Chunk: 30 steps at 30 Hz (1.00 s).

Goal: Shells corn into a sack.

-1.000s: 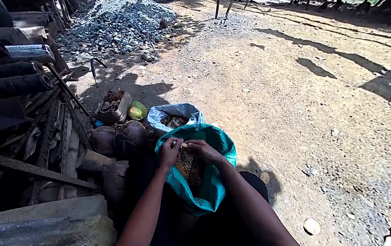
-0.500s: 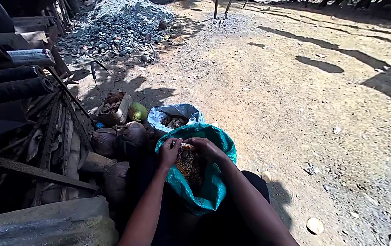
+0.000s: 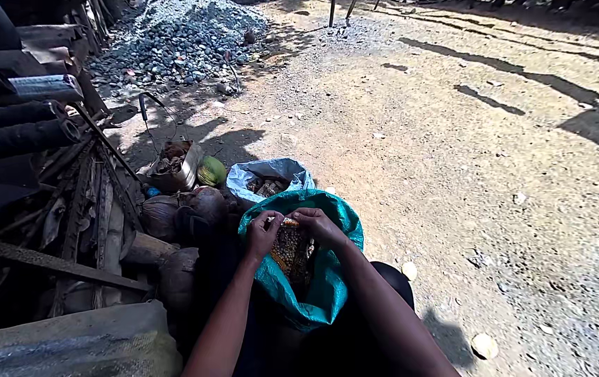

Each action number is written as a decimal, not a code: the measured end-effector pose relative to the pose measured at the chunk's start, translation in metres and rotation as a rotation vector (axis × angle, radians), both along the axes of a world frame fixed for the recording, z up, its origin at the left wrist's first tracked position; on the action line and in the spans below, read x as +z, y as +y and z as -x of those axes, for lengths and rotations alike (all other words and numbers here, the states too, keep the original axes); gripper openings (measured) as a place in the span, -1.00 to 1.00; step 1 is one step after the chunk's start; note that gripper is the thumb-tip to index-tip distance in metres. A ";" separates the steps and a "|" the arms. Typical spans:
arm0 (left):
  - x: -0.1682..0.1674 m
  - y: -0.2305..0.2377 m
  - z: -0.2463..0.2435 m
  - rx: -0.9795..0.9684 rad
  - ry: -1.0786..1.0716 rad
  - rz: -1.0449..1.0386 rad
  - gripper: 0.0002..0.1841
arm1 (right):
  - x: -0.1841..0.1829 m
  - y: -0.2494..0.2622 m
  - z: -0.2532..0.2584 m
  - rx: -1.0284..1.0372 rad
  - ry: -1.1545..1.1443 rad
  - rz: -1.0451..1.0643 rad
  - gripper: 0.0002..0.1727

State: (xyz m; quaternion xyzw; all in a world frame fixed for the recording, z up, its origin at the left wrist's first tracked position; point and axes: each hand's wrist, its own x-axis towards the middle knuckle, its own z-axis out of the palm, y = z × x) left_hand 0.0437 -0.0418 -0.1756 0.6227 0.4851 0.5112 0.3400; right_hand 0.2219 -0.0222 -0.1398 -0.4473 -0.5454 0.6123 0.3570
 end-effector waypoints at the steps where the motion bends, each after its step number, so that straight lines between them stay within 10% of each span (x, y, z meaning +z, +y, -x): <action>1: 0.001 -0.001 -0.001 0.000 0.023 -0.021 -0.80 | -0.003 0.001 0.001 -0.010 -0.023 -0.014 -0.66; 15: 0.008 0.001 -0.001 0.056 -0.131 0.186 -0.77 | -0.002 0.000 0.002 0.020 0.082 -0.015 -0.66; 30: -0.004 -0.007 -0.013 -0.031 0.041 -0.128 -0.76 | -0.010 -0.002 0.009 -0.165 0.035 -0.052 -0.65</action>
